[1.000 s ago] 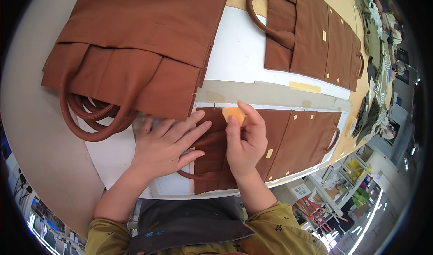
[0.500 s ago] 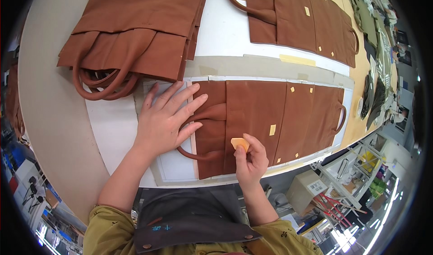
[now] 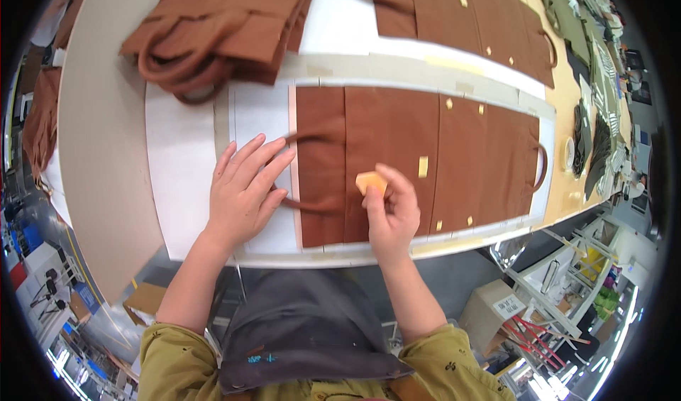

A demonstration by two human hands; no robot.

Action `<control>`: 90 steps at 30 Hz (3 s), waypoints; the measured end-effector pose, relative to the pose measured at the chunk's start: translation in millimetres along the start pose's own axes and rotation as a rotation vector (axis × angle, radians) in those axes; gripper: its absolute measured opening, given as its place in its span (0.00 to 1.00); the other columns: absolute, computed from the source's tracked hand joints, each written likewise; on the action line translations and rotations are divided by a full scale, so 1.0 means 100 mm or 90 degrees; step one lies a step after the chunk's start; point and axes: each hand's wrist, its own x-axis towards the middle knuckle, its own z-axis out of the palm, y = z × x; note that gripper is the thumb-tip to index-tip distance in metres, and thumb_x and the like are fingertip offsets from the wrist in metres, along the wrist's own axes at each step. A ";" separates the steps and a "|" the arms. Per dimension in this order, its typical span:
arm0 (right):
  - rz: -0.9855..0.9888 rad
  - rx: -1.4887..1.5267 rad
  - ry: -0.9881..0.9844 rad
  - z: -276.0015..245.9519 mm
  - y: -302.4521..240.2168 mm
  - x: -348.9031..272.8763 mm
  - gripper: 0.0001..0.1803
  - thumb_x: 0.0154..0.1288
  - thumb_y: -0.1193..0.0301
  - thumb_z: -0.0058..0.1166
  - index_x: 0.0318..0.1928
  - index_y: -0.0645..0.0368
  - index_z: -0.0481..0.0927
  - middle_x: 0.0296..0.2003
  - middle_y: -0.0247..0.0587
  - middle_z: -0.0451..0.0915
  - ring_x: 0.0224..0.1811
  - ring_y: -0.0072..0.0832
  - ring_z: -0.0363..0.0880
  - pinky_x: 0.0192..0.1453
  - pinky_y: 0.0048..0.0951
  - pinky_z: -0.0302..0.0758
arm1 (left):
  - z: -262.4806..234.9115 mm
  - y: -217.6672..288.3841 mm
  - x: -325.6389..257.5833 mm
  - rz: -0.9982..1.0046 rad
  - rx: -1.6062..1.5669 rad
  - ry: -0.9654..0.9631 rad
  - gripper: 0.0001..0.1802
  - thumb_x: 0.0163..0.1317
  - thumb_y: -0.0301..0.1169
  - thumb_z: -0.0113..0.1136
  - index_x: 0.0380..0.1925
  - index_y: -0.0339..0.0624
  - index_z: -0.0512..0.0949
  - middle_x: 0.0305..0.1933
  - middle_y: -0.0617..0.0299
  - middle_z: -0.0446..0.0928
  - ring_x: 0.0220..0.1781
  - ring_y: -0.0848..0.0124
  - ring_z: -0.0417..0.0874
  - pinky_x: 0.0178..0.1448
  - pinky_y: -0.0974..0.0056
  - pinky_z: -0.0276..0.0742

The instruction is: The person assembles brown tote bags on a workbench in a factory setting. They pick up a bag, place it on a white template, and use a small yellow sponge to press down on the handles and seams. The person repeats this process for multiple bags, ensuring the handles are properly aligned and secured.

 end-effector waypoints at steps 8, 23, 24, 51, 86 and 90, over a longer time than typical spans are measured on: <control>0.000 0.022 -0.021 -0.27 -0.09 -0.42 0.18 0.72 0.80 0.56 0.60 0.66 0.74 0.39 0.38 0.83 0.31 0.13 0.75 0.35 0.16 0.74 | 0.01 0.24 -0.79 -0.003 0.008 -0.060 0.26 0.62 0.35 0.61 0.62 0.49 0.78 0.67 0.62 0.76 0.72 0.58 0.72 0.76 0.50 0.58; -0.081 -0.082 -0.032 -0.24 0.12 -0.61 0.17 0.69 0.80 0.59 0.57 0.65 0.78 0.40 0.36 0.83 0.28 0.11 0.71 0.29 0.14 0.68 | 0.06 0.23 -0.87 0.161 0.047 -0.094 0.28 0.56 0.48 0.67 0.60 0.68 0.80 0.66 0.75 0.75 0.68 0.69 0.74 0.77 0.53 0.60; -0.083 -0.079 -0.033 -0.23 0.12 -0.61 0.17 0.69 0.80 0.59 0.57 0.65 0.78 0.40 0.36 0.83 0.28 0.11 0.71 0.29 0.14 0.68 | 0.05 0.23 -0.87 0.164 0.052 -0.092 0.28 0.55 0.48 0.67 0.60 0.68 0.80 0.66 0.75 0.75 0.68 0.69 0.74 0.77 0.53 0.60; -0.067 -0.110 -0.011 -0.19 0.00 -0.76 0.17 0.66 0.80 0.63 0.55 0.65 0.80 0.41 0.39 0.85 0.29 0.13 0.75 0.29 0.15 0.72 | 0.08 0.16 -0.70 0.258 0.041 -0.178 0.32 0.59 0.55 0.61 0.65 0.70 0.76 0.69 0.77 0.73 0.74 0.69 0.68 0.82 0.45 0.46; -0.083 -0.045 -0.150 -0.15 0.07 -0.57 0.19 0.71 0.82 0.56 0.60 0.69 0.72 0.49 0.45 0.79 0.35 0.17 0.78 0.39 0.16 0.77 | 0.04 0.10 -0.80 0.235 0.012 -0.085 0.35 0.58 0.69 0.52 0.57 0.63 0.82 0.63 0.74 0.80 0.69 0.65 0.75 0.79 0.49 0.54; -0.060 -0.014 -0.073 -0.07 0.06 -0.57 0.18 0.66 0.80 0.63 0.56 0.64 0.80 0.43 0.37 0.84 0.30 0.13 0.72 0.31 0.16 0.71 | 0.07 0.13 -0.79 0.269 0.078 -0.083 0.33 0.59 0.69 0.51 0.55 0.68 0.83 0.63 0.77 0.79 0.70 0.67 0.74 0.80 0.49 0.53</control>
